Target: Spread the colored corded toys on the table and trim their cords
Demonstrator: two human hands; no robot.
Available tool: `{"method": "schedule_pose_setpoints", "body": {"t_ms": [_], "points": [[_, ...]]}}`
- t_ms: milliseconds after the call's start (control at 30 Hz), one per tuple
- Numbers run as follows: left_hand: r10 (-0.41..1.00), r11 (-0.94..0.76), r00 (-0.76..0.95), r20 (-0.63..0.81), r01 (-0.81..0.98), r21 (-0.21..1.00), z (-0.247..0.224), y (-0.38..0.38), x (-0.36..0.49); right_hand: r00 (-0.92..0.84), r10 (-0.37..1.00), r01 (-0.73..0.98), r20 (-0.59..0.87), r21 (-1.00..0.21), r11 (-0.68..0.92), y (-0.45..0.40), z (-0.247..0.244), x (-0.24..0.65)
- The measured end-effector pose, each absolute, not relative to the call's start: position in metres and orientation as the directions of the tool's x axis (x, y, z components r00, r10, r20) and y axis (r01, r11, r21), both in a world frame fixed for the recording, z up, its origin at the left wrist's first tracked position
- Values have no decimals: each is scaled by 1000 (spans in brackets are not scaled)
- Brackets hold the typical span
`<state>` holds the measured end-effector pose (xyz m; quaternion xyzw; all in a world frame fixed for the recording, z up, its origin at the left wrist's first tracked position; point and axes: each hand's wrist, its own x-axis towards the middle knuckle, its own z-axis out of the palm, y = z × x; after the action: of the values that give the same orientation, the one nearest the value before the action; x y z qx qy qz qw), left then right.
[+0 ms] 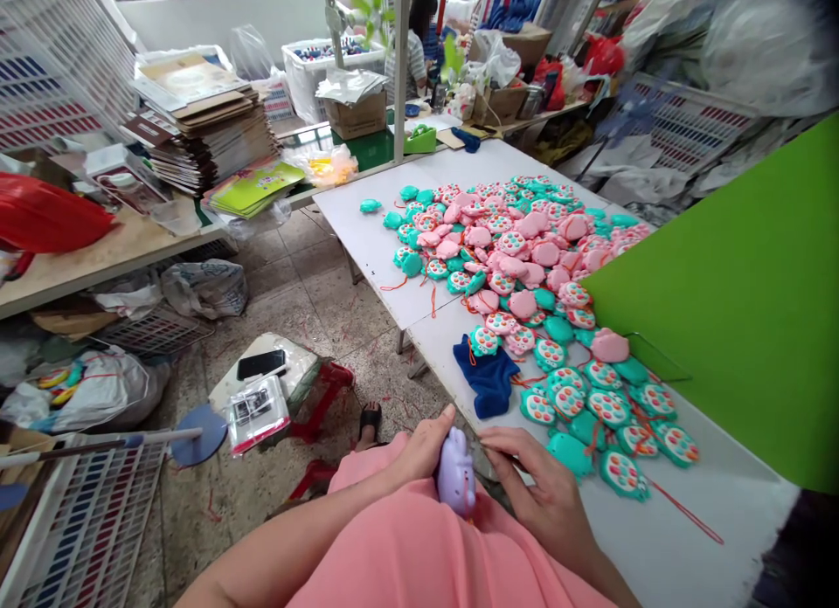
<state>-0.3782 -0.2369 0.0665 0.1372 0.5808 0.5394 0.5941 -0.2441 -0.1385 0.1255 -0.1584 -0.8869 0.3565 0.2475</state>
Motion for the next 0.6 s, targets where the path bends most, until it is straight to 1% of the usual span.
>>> {"method": "schedule_pose_setpoints", "body": {"t_ms": [133, 233, 400, 500, 600], "points": [[831, 325, -284, -478, -449, 832, 66, -234, -375, -815, 412, 55, 408, -653, 755, -140, 129, -251], [830, 336, -285, -479, -431, 838, 72, -235, -374, -812, 382, 51, 442, -598, 800, -141, 131, -253], [837, 362, -285, -467, -349, 864, 82, -240, -375, -821, 310, 31, 480, -505, 863, -145, 128, -242], [834, 367, -296, -465, -331, 869, 86, -242, -374, -831, 274, 3, 485, -487, 873, -149, 124, -235], [847, 348, -280, -452, -352, 869, 84, -243, -372, -828, 279, 21, 487, -471, 882, -150, 126, -236]]}}
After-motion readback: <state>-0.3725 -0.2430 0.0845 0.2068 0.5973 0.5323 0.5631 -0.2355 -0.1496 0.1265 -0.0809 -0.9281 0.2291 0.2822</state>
